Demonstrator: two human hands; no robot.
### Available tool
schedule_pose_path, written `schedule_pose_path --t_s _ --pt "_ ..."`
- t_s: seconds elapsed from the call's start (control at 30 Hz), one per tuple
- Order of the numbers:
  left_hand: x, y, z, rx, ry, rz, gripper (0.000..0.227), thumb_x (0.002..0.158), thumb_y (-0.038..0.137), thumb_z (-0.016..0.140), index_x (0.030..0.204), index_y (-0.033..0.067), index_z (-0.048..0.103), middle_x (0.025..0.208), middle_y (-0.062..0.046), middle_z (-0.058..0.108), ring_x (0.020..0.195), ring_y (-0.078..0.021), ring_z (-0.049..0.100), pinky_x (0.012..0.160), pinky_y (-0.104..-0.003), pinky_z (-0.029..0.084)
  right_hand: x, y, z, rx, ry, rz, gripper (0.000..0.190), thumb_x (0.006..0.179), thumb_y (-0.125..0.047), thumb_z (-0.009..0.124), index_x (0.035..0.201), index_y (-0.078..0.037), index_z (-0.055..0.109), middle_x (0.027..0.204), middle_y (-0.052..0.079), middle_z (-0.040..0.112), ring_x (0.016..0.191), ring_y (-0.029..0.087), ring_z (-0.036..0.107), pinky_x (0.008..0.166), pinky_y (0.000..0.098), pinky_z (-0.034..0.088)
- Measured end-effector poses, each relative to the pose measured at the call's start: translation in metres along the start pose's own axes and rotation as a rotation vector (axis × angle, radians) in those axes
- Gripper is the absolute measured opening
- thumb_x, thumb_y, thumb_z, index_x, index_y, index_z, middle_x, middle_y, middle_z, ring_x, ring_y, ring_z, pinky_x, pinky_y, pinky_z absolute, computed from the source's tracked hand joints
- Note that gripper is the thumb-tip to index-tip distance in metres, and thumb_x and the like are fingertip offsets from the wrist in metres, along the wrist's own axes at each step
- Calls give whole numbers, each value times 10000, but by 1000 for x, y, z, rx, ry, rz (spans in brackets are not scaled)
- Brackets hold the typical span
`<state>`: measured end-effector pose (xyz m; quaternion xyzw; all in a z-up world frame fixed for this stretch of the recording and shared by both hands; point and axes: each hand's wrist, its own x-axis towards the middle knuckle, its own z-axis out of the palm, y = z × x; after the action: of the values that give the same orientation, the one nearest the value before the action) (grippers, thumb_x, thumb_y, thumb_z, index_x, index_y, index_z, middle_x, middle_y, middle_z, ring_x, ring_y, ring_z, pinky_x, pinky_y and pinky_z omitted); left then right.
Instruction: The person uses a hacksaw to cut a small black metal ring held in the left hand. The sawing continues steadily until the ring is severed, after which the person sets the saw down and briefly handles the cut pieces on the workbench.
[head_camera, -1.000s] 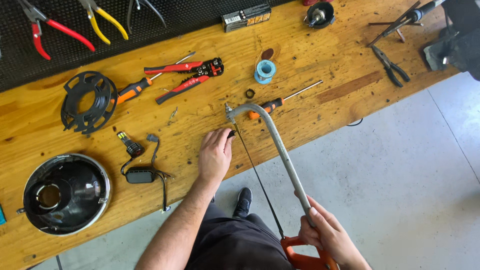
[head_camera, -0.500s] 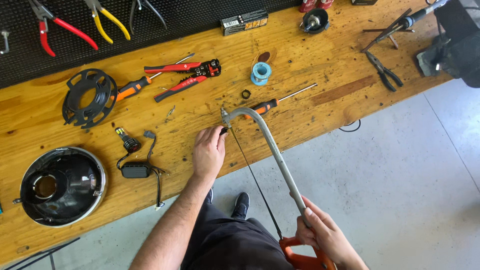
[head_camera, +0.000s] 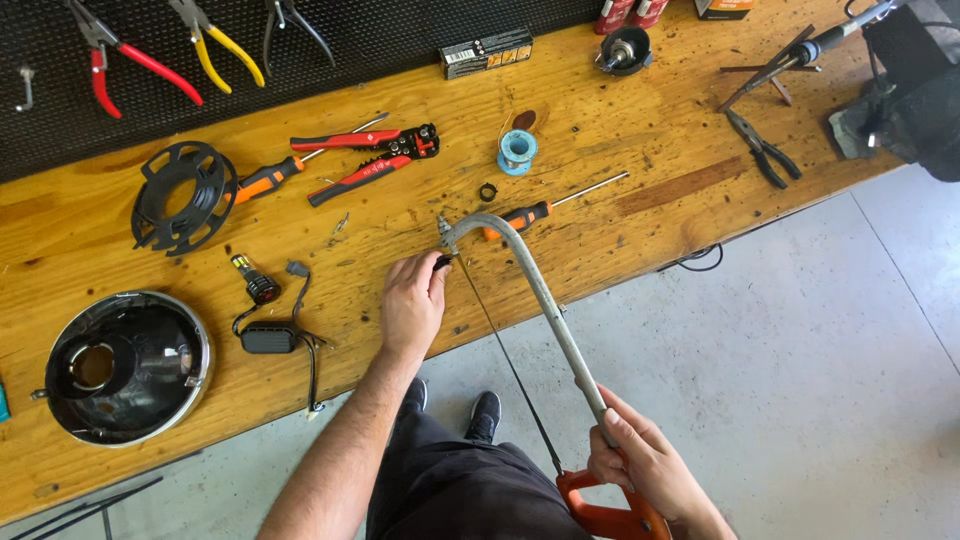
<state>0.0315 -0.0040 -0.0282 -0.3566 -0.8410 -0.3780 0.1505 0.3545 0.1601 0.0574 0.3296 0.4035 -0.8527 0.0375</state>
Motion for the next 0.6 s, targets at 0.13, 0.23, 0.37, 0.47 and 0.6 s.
schedule_pose_path --t_s 0.13,0.23,0.37,0.47,0.6 --pt "3 5 -6 -65 -30 -33 178 993 153 683 1136 47 684 1080 -84 757 951 -289 652 853 -393 515 2 -10 12 69 -8 -81 547 1047 -180 448 1577 -41 439 622 44 281 482 162 255 459 297 292" --pt "5 5 -8 -49 -59 28 180 1005 162 671 1138 41 685 1123 -87 754 974 -274 657 881 -382 513 15 -30 33 49 -94 -181 503 1072 -184 404 1547 -28 461 604 -5 251 442 119 247 430 268 262" --pt "-2 -1 1 19 -82 62 217 980 214 713 1143 70 718 1138 -58 767 1043 -257 665 913 -374 531 59 -43 57 -77 -186 -258 412 1114 -180 342 1484 -61 479 573 -56 317 426 97 301 424 233 317" --pt "-5 -4 6 -16 -67 64 167 997 271 690 1104 148 726 1036 -42 762 1034 -217 710 907 -331 549 100 -37 63 -2 -253 -372 529 1095 -189 329 1612 -106 258 631 -26 331 446 108 365 489 332 398" --pt "-5 3 0 -53 -169 162 156 962 234 727 1087 139 721 1018 -63 754 1027 -240 710 886 -357 562 121 -41 69 -34 -205 -409 487 1108 -176 337 1591 -112 314 661 -1 304 482 124 335 512 327 416"
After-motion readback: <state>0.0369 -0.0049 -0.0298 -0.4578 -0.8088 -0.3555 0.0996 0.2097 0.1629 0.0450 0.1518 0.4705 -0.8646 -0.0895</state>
